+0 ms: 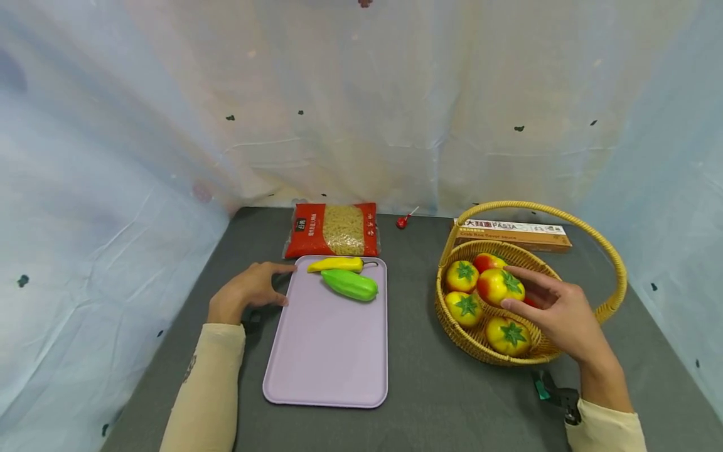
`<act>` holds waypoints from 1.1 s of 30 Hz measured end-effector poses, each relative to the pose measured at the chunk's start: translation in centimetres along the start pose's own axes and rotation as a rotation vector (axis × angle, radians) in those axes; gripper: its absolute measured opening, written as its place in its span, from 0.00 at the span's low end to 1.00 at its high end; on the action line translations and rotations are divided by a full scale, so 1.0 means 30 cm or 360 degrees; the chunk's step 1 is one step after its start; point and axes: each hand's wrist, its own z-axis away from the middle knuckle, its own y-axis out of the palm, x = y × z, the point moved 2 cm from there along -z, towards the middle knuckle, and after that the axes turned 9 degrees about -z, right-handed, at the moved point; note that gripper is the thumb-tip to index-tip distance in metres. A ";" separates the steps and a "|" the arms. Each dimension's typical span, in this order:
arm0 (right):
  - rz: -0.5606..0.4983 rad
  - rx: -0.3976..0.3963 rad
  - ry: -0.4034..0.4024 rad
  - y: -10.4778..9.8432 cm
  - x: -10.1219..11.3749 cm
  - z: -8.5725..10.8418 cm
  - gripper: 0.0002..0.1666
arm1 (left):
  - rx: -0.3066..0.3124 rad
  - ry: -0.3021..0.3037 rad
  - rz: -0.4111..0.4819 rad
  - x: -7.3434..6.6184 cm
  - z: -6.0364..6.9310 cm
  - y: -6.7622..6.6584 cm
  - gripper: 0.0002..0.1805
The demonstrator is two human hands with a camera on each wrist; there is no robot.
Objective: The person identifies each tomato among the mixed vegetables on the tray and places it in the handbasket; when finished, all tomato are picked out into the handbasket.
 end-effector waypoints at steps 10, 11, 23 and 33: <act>-0.0014 -0.0036 0.0121 0.007 -0.047 0.001 0.34 | -0.0021 0.0017 0.0021 -0.008 -0.001 0.004 0.47; -0.0027 -0.0034 0.0134 0.007 -0.049 0.001 0.35 | -0.0020 0.0013 0.0025 -0.011 -0.002 0.003 0.47; 0.0162 -0.0027 0.0206 0.008 -0.084 0.002 0.40 | -0.0022 0.0017 0.0002 -0.021 -0.007 -0.012 0.47; 0.0311 -0.0050 0.0121 0.015 -0.033 -0.006 0.40 | -0.0024 0.0053 -0.0021 -0.001 0.013 -0.004 0.46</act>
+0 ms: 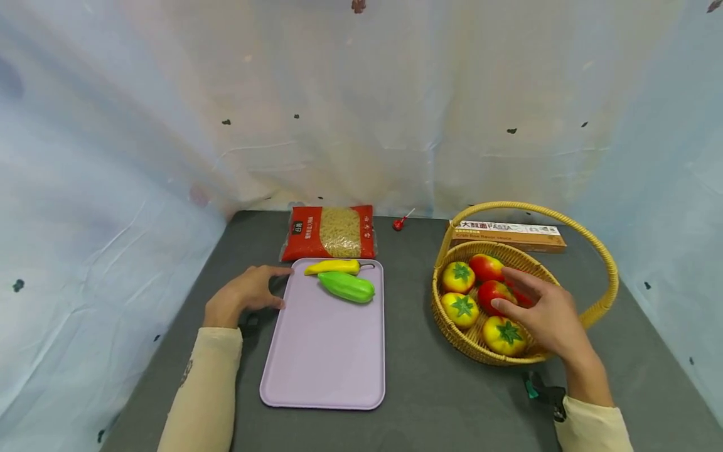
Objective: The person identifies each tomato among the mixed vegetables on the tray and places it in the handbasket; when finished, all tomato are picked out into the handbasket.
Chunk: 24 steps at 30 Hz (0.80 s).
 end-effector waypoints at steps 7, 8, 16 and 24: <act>0.0125 -0.0053 -0.0123 -0.042 0.086 -0.053 0.39 | -0.0179 0.0055 -0.0002 -0.018 0.059 -0.109 0.43; 0.0139 -0.0064 -0.0144 -0.051 0.100 -0.062 0.39 | -0.0216 0.0073 -0.0005 -0.025 0.073 -0.137 0.43; 0.0326 -0.0128 -0.0288 -0.106 0.193 -0.130 0.41 | -0.0580 0.0288 -0.0078 -0.086 0.192 -0.358 0.39; 0.0553 -0.0055 -0.0232 -0.087 0.218 -0.188 0.58 | -0.0890 0.0234 -0.0181 -0.136 0.267 -0.441 0.42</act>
